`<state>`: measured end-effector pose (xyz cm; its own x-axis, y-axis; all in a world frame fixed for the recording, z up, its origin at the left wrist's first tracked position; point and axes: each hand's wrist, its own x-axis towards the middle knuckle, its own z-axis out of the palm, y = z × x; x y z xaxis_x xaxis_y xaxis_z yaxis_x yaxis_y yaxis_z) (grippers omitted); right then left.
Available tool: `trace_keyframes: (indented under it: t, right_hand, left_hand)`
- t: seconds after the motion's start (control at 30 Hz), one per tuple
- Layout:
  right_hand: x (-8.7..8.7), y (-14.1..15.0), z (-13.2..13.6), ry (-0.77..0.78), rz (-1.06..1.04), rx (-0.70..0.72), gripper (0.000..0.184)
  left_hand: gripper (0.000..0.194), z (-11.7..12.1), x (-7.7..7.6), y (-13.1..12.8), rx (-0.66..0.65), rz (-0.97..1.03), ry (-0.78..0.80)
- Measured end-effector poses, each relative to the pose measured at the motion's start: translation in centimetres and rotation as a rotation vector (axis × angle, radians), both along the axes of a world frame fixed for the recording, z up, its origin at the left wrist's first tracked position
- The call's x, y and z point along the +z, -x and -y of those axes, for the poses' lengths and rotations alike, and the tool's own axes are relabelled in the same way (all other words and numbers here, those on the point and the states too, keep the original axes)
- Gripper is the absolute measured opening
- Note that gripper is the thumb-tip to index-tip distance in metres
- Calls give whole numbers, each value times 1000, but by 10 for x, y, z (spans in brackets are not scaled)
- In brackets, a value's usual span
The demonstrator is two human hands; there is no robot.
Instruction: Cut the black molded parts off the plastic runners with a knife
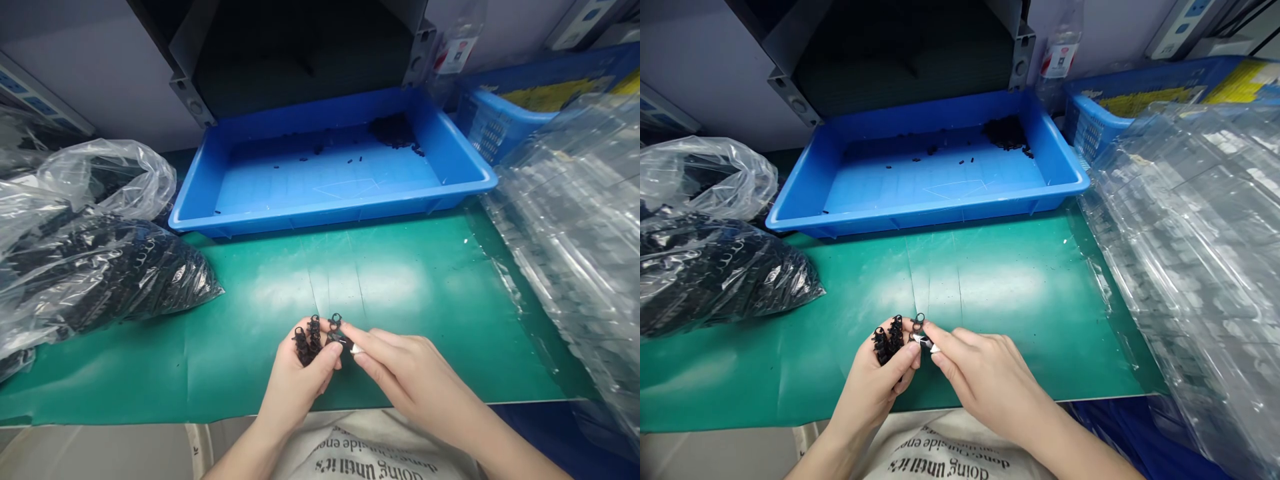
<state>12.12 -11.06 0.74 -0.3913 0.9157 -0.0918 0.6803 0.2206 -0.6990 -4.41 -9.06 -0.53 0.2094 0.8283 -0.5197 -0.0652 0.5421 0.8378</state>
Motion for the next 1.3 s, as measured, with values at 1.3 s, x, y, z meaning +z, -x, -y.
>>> trace_keyframes:
  t: [1.3]
  right_hand:
    - [-9,6,7,-155,10,-26,36]
  left_hand:
    - [29,3,-6,6,-90,149,-6]
